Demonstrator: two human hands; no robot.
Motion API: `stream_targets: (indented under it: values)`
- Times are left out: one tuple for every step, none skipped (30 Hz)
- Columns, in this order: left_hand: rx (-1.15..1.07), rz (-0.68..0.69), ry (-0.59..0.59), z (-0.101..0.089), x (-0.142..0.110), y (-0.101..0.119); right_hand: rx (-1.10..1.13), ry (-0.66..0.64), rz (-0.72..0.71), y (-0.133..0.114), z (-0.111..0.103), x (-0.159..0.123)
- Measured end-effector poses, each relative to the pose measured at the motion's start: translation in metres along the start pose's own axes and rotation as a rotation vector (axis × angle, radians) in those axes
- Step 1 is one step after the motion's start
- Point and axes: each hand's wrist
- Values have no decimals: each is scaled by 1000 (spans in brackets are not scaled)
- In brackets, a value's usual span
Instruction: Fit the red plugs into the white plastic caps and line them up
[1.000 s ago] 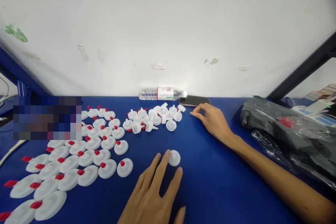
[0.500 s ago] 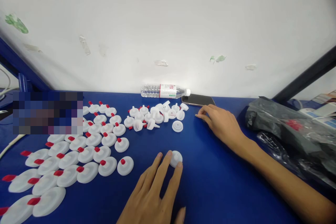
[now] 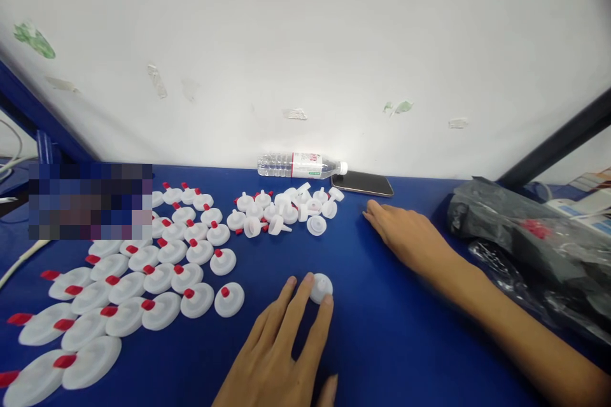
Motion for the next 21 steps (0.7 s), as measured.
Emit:
stream_targets:
  values:
    - [-4,1,-1,0,0,0,9,-3,-1,-1,-2,0]
    - [-10,-1,-1,-1,0,0,28,2,0,-3,-4,1]
    - [-16,-9,-5,-1,1,1,69,22,2,-4,-7,1]
    - [-20,-23,-11,-1,1,2,138,58,3,-6,-10,1]
    - [-24,-39,-20,-1,1,3,234,107,1,-8,-13,1]
    - [-29,-58,-31,-2,1,5,346,165,0,-11,-17,0]
    - [-37,-72,-43,-2,1,6,465,220,2,-15,-20,-1]
    - [-45,-84,-54,-2,1,7,578,261,7,-19,-24,-3]
    - [-51,-88,-58,-1,1,7,677,281,18,-24,-27,-5]
    - [-57,-90,-61,-1,0,8,771,278,36,-30,-29,-8]
    - [-60,-92,-61,-1,0,8,868,258,58,-36,-31,-11]
    - [-61,-93,-60,0,-1,8,966,218,79,-42,-32,-14]
    - [-62,-94,-56,0,-1,7,1057,166,96,-48,-32,-17]
    - [-63,-95,-52,1,-2,7,1137,105,109,-53,-32,-20]
    - [-63,-97,-48,1,-2,7,1205,41,116,-58,-32,-23]
    - [-64,-100,-44,1,-2,7,1264,-20,119,-63,-31,-25]
    - [-66,-103,-42,1,-1,7,1315,-69,120,-67,-31,-27]
    - [-69,-107,-41,1,-1,7,1358,-105,124,-70,-30,-28]
    - [-71,-111,-41,1,-1,7,1394,-126,131,-72,-30,-29]
    - [-73,-113,-39,1,-1,6,1424,-136,141,-73,-31,-29]
    - [-74,-113,-39,1,-1,6,1449,-138,155,-74,-31,-28]
Point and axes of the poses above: each hand's wrist, its own x-axis towards the middle knuckle, its own z-axis out of the palm, y = z × x, and after that the axes turned 12 degrees about y, right-handed
